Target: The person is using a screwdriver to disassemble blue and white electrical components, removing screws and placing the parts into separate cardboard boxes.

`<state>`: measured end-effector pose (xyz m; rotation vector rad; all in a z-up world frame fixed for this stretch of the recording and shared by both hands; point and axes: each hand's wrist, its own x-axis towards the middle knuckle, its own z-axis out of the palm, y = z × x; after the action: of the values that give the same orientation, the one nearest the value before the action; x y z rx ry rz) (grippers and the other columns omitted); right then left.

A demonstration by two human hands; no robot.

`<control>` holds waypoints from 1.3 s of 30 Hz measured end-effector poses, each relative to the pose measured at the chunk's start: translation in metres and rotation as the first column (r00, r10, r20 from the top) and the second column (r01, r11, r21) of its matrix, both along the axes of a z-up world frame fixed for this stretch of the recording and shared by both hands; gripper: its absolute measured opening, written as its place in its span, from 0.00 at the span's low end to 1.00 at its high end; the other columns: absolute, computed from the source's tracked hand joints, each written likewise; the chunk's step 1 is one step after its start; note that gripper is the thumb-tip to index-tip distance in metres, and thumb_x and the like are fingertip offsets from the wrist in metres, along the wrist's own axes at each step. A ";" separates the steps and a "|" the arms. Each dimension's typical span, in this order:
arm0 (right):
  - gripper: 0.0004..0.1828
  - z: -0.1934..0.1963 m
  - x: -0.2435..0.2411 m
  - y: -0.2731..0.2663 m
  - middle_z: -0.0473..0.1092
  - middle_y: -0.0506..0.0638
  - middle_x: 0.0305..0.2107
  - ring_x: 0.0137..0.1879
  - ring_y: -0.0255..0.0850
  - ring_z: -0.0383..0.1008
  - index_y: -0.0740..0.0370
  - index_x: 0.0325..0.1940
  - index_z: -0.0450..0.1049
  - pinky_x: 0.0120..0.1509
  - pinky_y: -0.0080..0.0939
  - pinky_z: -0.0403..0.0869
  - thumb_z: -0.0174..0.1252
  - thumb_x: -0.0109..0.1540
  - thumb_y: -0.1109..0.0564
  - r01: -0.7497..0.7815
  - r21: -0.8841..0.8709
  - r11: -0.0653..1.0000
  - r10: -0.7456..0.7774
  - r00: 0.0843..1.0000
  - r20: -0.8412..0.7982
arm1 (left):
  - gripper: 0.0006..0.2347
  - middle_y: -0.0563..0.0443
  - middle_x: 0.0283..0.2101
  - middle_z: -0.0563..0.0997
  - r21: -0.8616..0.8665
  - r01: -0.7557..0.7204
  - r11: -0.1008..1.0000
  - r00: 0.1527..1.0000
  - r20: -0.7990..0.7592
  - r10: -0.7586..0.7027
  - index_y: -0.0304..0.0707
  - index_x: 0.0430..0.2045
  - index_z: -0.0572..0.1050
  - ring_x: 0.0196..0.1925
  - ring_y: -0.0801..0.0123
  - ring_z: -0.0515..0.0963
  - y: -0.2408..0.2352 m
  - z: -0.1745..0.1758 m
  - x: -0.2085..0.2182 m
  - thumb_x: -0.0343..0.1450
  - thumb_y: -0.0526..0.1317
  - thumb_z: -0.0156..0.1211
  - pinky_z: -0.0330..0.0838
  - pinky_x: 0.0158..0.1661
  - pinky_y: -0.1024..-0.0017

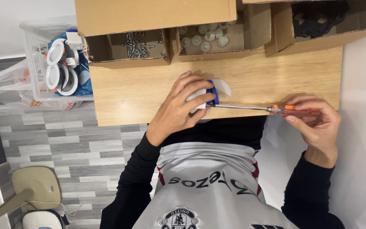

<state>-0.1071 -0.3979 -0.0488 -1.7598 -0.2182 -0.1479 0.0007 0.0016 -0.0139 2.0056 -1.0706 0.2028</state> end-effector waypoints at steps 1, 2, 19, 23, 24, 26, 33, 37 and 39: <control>0.17 0.000 -0.001 -0.001 0.75 0.64 0.51 0.58 0.53 0.81 0.65 0.51 0.71 0.68 0.50 0.86 0.69 0.63 0.70 0.019 -0.030 0.999 -0.019 1.000 0.002 | 0.09 0.43 0.63 0.77 -0.008 -0.003 1.000 1.000 0.000 0.003 0.36 0.53 0.80 0.69 0.45 0.73 0.000 0.001 0.000 0.79 0.36 0.66 0.67 0.74 0.38; 0.17 0.000 -0.002 -0.001 0.74 0.65 0.51 0.57 0.53 0.80 0.65 0.48 0.72 0.67 0.49 0.85 0.71 0.61 0.71 0.038 -0.060 0.997 -0.038 0.999 0.003 | 0.09 0.43 0.63 0.77 -0.016 -0.005 1.000 1.000 -0.001 0.005 0.36 0.53 0.80 0.68 0.45 0.73 -0.001 0.001 0.000 0.80 0.36 0.66 0.68 0.74 0.38; 0.12 0.002 -0.001 0.004 0.74 0.70 0.43 0.40 0.56 0.82 0.73 0.55 0.66 0.37 0.43 0.84 0.60 0.71 0.67 0.081 0.010 0.997 -0.081 0.995 -0.060 | 0.10 0.43 0.64 0.77 -0.003 0.003 1.000 1.000 -0.007 -0.003 0.37 0.55 0.80 0.69 0.44 0.73 0.000 0.000 0.000 0.80 0.36 0.65 0.67 0.75 0.37; 0.16 -0.004 -0.001 -0.001 0.75 0.64 0.48 0.56 0.53 0.81 0.68 0.56 0.69 0.70 0.56 0.85 0.67 0.67 0.65 0.077 -0.009 0.997 -0.077 0.997 0.004 | 0.10 0.43 0.64 0.77 -0.008 -0.005 1.000 1.000 -0.004 0.005 0.37 0.54 0.80 0.69 0.44 0.73 0.000 0.000 0.000 0.79 0.35 0.67 0.68 0.74 0.38; 0.16 -0.004 -0.002 -0.001 0.75 0.64 0.48 0.56 0.53 0.81 0.68 0.56 0.69 0.70 0.56 0.85 0.67 0.67 0.65 0.077 -0.008 0.997 -0.077 0.997 0.004 | 0.10 0.43 0.64 0.77 -0.008 -0.005 1.000 1.000 -0.005 0.005 0.37 0.54 0.80 0.69 0.44 0.73 0.000 0.000 0.000 0.79 0.35 0.67 0.68 0.74 0.38; 0.22 -0.004 -0.002 -0.002 0.74 0.63 0.50 0.58 0.52 0.80 0.66 0.56 0.71 0.69 0.51 0.84 0.72 0.62 0.70 0.093 -0.056 0.994 -0.091 0.995 0.038 | 0.10 0.43 0.64 0.77 0.000 -0.003 1.000 1.000 -0.008 0.003 0.37 0.55 0.80 0.69 0.45 0.72 0.001 0.000 0.000 0.79 0.35 0.67 0.67 0.74 0.37; 0.25 0.020 0.006 0.017 0.73 0.67 0.58 0.68 0.60 0.79 0.72 0.62 0.71 0.79 0.58 0.82 0.67 0.65 0.57 0.007 -0.096 0.995 -0.002 0.998 0.059 | 0.10 0.44 0.63 0.77 -0.004 -0.009 1.000 1.000 -0.012 0.008 0.37 0.54 0.80 0.69 0.45 0.73 0.000 0.002 -0.001 0.79 0.35 0.67 0.68 0.74 0.38; 0.11 0.007 0.001 0.012 0.74 0.70 0.35 0.32 0.56 0.81 0.78 0.53 0.70 0.32 0.43 0.82 0.54 0.77 0.61 0.140 -0.053 0.989 -0.145 0.985 -0.095 | 0.10 0.43 0.63 0.77 -0.006 -0.010 1.000 1.000 -0.013 0.010 0.36 0.53 0.80 0.69 0.44 0.72 0.000 0.003 -0.001 0.78 0.33 0.67 0.68 0.74 0.38; 0.11 -0.002 0.000 0.004 0.76 0.70 0.40 0.35 0.57 0.83 0.75 0.54 0.71 0.35 0.43 0.84 0.59 0.74 0.61 0.110 -0.036 0.993 -0.112 0.993 -0.046 | 0.10 0.43 0.63 0.77 -0.006 -0.012 1.000 1.000 -0.011 0.012 0.36 0.53 0.81 0.69 0.44 0.72 0.000 0.003 -0.001 0.77 0.33 0.67 0.68 0.74 0.38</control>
<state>-0.1069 -0.3938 -0.0505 -1.8071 -0.0886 -0.1829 -0.0004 0.0013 -0.0110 2.0062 -1.0506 0.2011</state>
